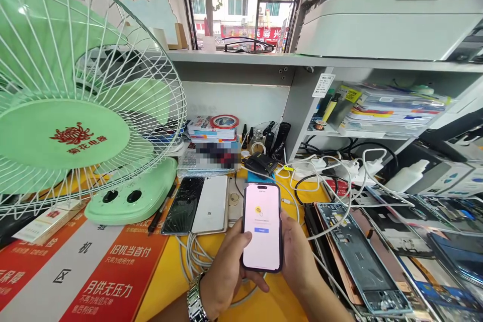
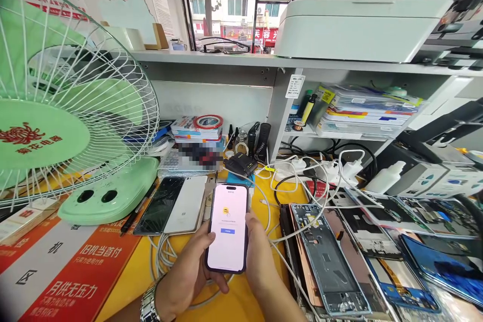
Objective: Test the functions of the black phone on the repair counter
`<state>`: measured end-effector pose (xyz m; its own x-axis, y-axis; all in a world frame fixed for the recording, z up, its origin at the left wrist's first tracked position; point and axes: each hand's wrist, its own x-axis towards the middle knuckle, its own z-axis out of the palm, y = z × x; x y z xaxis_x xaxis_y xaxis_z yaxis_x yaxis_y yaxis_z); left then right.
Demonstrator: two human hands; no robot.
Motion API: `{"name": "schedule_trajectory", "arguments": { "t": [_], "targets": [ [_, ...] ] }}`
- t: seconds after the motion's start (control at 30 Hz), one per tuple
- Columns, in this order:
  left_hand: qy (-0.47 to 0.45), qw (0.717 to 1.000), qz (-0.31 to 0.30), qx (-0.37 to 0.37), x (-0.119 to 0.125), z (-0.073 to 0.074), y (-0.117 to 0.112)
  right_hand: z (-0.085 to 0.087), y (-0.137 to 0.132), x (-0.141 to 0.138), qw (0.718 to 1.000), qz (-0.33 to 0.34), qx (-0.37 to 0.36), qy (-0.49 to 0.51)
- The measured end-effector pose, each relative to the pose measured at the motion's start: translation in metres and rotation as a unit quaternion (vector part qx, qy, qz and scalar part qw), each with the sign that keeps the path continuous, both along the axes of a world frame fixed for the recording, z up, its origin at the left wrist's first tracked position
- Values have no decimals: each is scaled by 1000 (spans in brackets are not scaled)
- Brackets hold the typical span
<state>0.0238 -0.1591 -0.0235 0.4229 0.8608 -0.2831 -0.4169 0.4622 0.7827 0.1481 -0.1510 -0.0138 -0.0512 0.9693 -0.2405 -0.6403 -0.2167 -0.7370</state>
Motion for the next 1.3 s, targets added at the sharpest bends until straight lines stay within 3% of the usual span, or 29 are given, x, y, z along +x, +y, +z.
{"name": "schedule_trajectory", "arguments": {
  "t": [0.53,1.3],
  "targets": [
    [56,998,24,-11,3,2,2,0,-1,-2,999,10,23,-31],
    [59,998,30,-15,2,8,0,-4,-1,-1,999,23,32,-34]
  ]
}}
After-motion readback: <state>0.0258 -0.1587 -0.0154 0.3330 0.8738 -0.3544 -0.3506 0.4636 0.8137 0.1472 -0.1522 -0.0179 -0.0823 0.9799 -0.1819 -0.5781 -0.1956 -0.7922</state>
